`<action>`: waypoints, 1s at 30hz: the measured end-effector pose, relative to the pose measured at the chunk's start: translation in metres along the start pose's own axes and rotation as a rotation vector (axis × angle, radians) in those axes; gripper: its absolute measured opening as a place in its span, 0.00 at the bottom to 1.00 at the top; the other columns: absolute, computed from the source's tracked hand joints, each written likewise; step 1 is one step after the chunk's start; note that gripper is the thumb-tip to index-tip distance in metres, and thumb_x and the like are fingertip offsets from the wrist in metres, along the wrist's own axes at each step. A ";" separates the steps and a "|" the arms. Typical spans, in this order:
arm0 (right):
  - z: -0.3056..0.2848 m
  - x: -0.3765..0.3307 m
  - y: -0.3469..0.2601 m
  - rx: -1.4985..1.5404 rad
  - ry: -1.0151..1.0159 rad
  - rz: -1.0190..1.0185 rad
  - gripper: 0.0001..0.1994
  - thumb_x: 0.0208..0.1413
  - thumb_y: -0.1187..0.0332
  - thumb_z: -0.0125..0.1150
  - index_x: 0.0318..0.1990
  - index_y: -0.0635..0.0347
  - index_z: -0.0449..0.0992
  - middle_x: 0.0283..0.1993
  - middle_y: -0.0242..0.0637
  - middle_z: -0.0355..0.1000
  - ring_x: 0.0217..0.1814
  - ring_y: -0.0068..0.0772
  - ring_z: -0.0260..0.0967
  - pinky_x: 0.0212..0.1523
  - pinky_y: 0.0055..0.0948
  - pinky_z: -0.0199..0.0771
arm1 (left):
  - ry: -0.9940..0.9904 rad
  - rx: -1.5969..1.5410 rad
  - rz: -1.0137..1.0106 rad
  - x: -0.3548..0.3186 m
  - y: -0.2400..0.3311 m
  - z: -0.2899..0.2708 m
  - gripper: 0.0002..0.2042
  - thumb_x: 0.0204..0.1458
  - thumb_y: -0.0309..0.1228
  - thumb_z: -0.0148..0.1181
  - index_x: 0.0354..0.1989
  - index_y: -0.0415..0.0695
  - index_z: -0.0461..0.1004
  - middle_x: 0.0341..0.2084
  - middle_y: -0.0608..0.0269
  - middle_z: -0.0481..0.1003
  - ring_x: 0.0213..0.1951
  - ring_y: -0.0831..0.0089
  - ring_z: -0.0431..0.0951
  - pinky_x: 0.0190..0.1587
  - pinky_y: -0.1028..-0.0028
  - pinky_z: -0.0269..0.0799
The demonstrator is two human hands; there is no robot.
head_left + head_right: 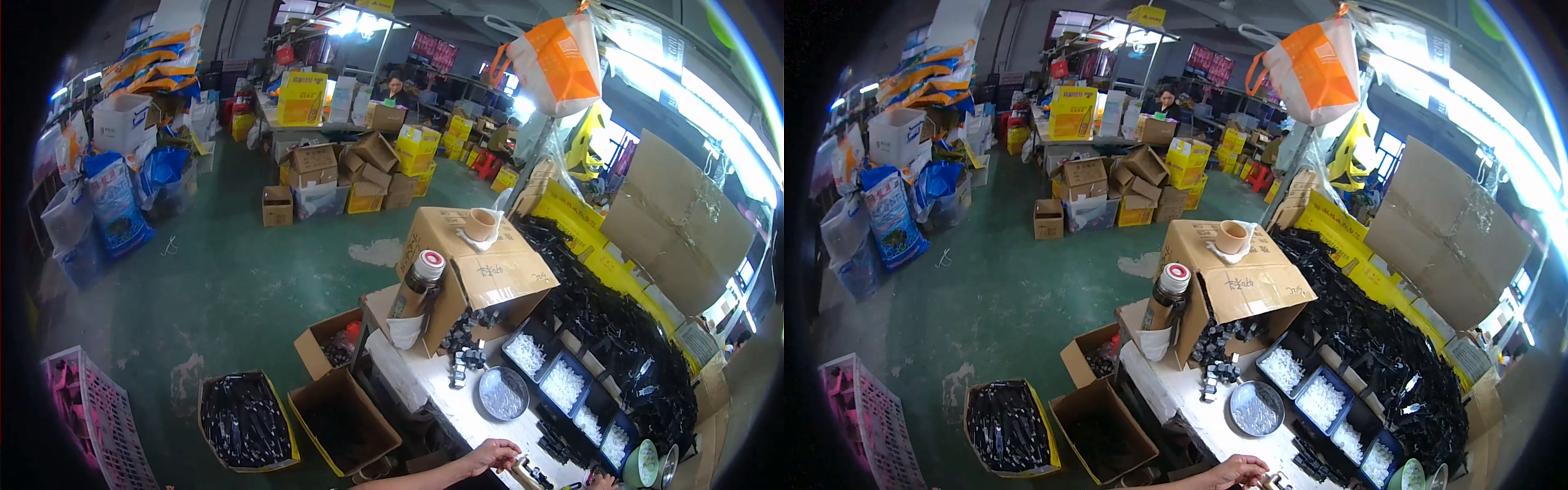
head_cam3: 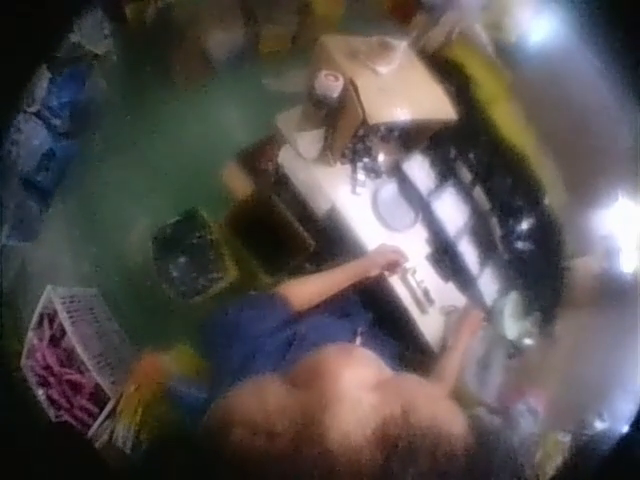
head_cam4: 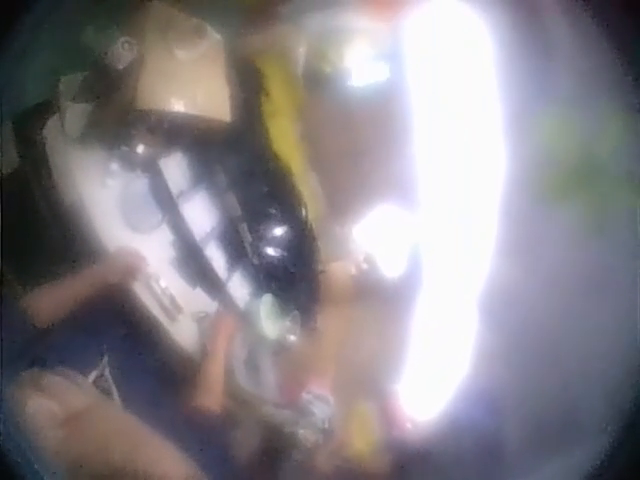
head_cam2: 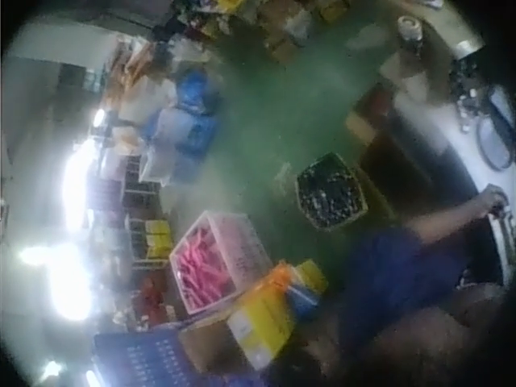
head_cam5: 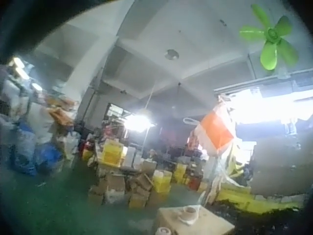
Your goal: The person assembles black plastic housings and white plastic pins using a wooden jig, hammer, and pliers at a factory workbench.
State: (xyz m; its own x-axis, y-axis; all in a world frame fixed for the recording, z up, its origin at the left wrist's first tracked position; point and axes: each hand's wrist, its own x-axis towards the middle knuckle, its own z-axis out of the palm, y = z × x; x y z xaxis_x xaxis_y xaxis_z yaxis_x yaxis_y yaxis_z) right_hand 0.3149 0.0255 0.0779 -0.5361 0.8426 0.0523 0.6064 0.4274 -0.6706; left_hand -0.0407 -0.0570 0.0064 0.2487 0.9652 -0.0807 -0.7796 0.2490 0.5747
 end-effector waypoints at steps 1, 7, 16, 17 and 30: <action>0.000 -0.007 -0.056 -0.675 0.062 0.140 0.21 0.50 0.54 0.48 0.49 0.55 0.67 0.45 0.45 0.66 0.48 0.40 0.64 0.44 0.53 0.59 | -0.001 -0.008 -0.018 0.003 -0.006 -0.006 0.08 0.50 0.27 0.52 0.38 0.38 0.69 0.20 0.67 0.71 0.17 0.83 0.70 0.15 0.85 0.64; 0.032 0.001 -0.153 -1.064 0.161 0.249 0.21 0.49 0.56 0.49 0.49 0.57 0.66 0.46 0.47 0.65 0.49 0.43 0.62 0.46 0.48 0.60 | 0.001 -0.001 -0.046 -0.006 -0.014 0.008 0.06 0.48 0.29 0.54 0.33 0.41 0.72 0.18 0.70 0.70 0.15 0.85 0.69 0.13 0.85 0.62; 0.091 0.044 -0.177 -0.722 0.078 -0.442 0.05 0.40 0.74 0.56 0.27 0.51 0.73 0.29 0.36 0.68 0.34 0.40 0.64 0.34 0.38 0.63 | 0.139 0.146 0.138 -0.025 -0.020 0.027 0.07 0.44 0.30 0.56 0.18 0.42 0.70 0.09 0.66 0.65 0.10 0.79 0.61 0.11 0.78 0.56; 0.095 0.044 -0.178 -0.654 0.099 -0.486 0.05 0.40 0.74 0.57 0.27 0.52 0.73 0.29 0.37 0.68 0.34 0.41 0.64 0.34 0.38 0.63 | 0.123 0.176 0.138 -0.025 -0.019 0.026 0.07 0.44 0.30 0.55 0.18 0.42 0.70 0.09 0.66 0.65 0.10 0.79 0.61 0.11 0.77 0.56; 0.107 0.041 -0.185 -0.682 0.016 -0.556 0.04 0.41 0.71 0.61 0.27 0.52 0.77 0.28 0.34 0.68 0.33 0.39 0.63 0.35 0.37 0.61 | 0.120 0.386 0.124 -0.034 -0.013 0.032 0.05 0.45 0.29 0.53 0.22 0.41 0.72 0.11 0.65 0.68 0.12 0.80 0.65 0.13 0.79 0.58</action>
State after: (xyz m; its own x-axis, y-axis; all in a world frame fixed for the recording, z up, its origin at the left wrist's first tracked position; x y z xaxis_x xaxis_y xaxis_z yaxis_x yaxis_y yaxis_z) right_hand 0.1180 -0.0536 0.1252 -0.8527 0.4567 0.2536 0.4816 0.8754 0.0427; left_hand -0.0201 -0.0955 0.0277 0.0797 0.9942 -0.0727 -0.5214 0.1037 0.8470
